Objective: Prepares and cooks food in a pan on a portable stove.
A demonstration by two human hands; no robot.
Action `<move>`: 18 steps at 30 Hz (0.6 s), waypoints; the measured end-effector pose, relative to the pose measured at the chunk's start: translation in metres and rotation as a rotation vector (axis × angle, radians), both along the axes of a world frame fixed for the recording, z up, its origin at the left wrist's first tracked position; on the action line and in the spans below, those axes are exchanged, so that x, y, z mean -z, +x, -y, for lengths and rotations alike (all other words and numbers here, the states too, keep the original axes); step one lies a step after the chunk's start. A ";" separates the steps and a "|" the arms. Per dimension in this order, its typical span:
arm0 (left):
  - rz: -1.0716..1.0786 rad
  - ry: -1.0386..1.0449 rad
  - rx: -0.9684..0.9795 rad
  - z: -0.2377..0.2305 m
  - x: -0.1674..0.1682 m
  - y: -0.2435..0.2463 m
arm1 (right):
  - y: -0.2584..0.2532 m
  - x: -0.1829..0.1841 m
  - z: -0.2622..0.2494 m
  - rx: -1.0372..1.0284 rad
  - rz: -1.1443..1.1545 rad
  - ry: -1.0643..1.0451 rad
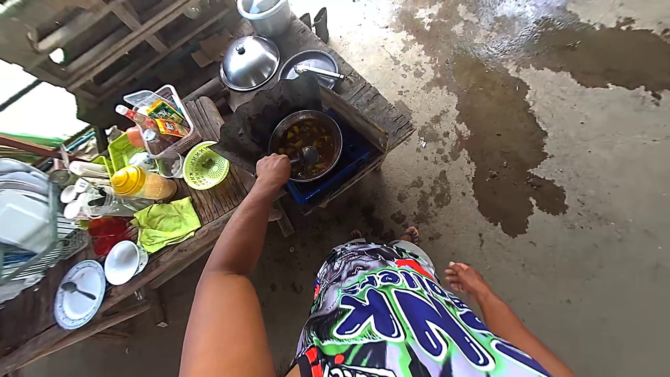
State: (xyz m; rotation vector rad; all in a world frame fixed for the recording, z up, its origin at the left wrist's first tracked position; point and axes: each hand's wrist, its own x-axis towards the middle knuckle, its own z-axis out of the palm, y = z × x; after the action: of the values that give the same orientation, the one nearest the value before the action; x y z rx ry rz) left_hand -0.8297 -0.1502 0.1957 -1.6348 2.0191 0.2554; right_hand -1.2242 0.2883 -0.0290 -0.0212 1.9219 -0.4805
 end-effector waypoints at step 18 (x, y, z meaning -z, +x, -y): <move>0.290 -0.071 -0.063 0.029 -0.001 0.001 | 0.019 -0.002 -0.029 0.019 0.015 0.053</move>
State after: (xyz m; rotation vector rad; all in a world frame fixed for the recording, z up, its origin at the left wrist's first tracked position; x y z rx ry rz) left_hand -0.8289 -0.1789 0.1966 -1.6723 1.7782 -0.0318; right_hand -1.2056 0.3170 -0.0274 0.0348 1.9209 -0.4413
